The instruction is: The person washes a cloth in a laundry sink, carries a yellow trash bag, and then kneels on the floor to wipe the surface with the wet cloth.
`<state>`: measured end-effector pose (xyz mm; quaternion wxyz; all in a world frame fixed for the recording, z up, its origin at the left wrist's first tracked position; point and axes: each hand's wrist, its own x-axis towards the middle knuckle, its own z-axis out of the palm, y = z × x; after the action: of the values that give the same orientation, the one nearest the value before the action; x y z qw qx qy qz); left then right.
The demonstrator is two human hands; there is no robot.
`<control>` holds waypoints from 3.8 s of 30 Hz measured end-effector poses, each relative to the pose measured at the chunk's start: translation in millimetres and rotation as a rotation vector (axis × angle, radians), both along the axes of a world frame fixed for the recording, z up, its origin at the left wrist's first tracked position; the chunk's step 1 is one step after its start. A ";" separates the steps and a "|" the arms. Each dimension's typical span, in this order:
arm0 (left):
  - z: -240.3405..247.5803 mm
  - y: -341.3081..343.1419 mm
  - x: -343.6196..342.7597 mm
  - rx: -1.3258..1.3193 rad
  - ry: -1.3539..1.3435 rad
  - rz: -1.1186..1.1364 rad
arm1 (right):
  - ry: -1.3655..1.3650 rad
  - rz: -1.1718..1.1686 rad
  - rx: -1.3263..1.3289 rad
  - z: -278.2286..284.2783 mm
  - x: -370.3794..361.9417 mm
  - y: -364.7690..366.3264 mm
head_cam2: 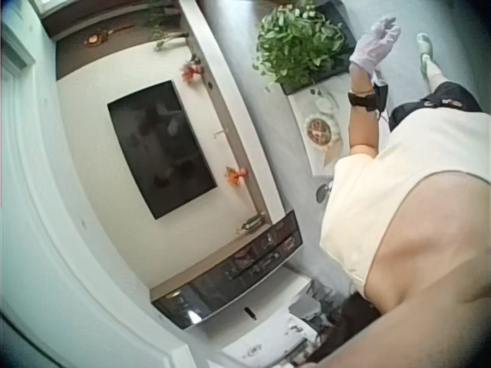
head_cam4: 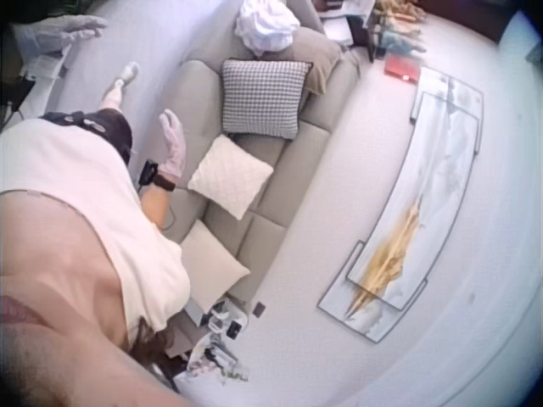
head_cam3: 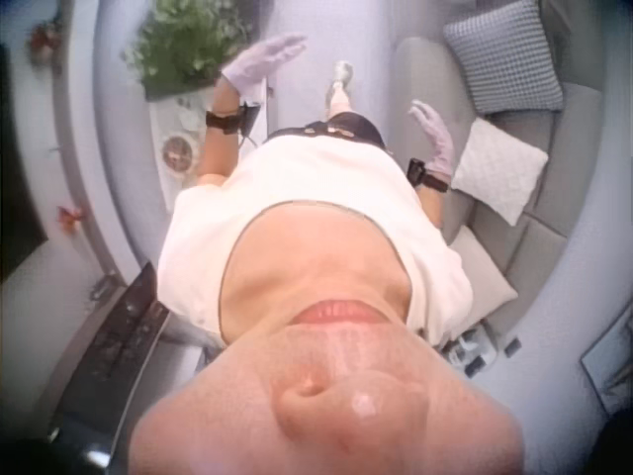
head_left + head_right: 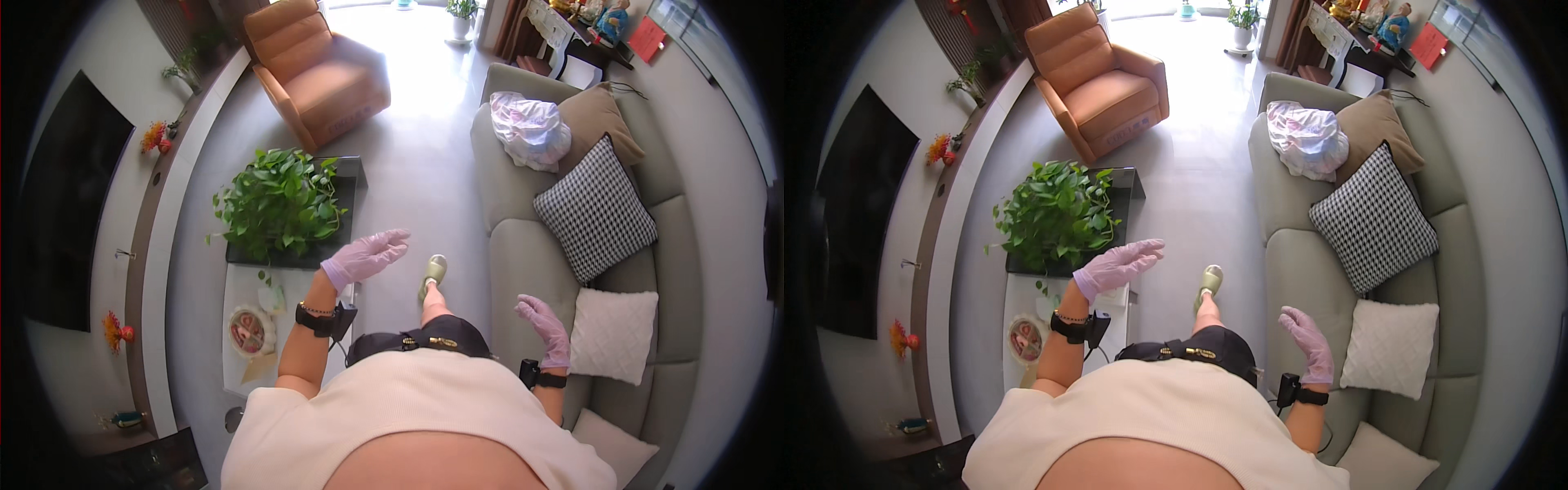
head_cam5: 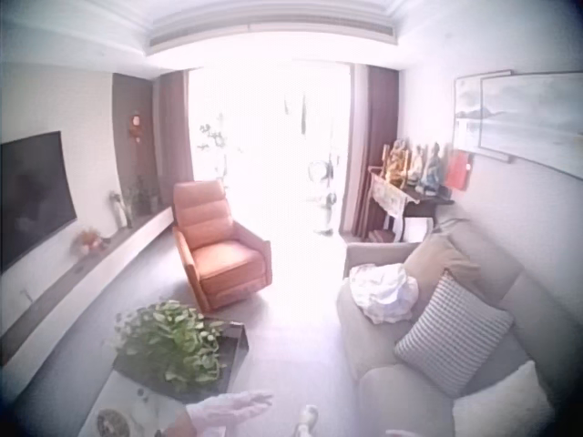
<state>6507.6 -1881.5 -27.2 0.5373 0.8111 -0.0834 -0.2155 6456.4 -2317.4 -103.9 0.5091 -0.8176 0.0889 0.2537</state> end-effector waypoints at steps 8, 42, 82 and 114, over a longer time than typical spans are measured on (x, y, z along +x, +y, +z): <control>-48.9 48.0 178.4 0.232 0.006 0.345 | -0.254 0.073 -0.060 62.6 327.0 73.6; -82.7 227.6 1135.6 0.242 0.198 0.518 | -0.266 0.241 -0.037 52.3 1376.7 277.8; -91.9 585.6 2124.3 0.288 0.306 0.772 | -0.076 0.848 0.194 26.9 2468.4 751.3; -122.1 1023.3 2492.6 -0.249 0.123 1.461 | -0.012 1.179 0.294 47.6 2933.2 1365.5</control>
<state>9000.2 -858.2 -149.2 0.6354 0.5796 0.4835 0.1628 9389.6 -952.0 -56.2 0.3909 -0.6515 -0.4180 0.4980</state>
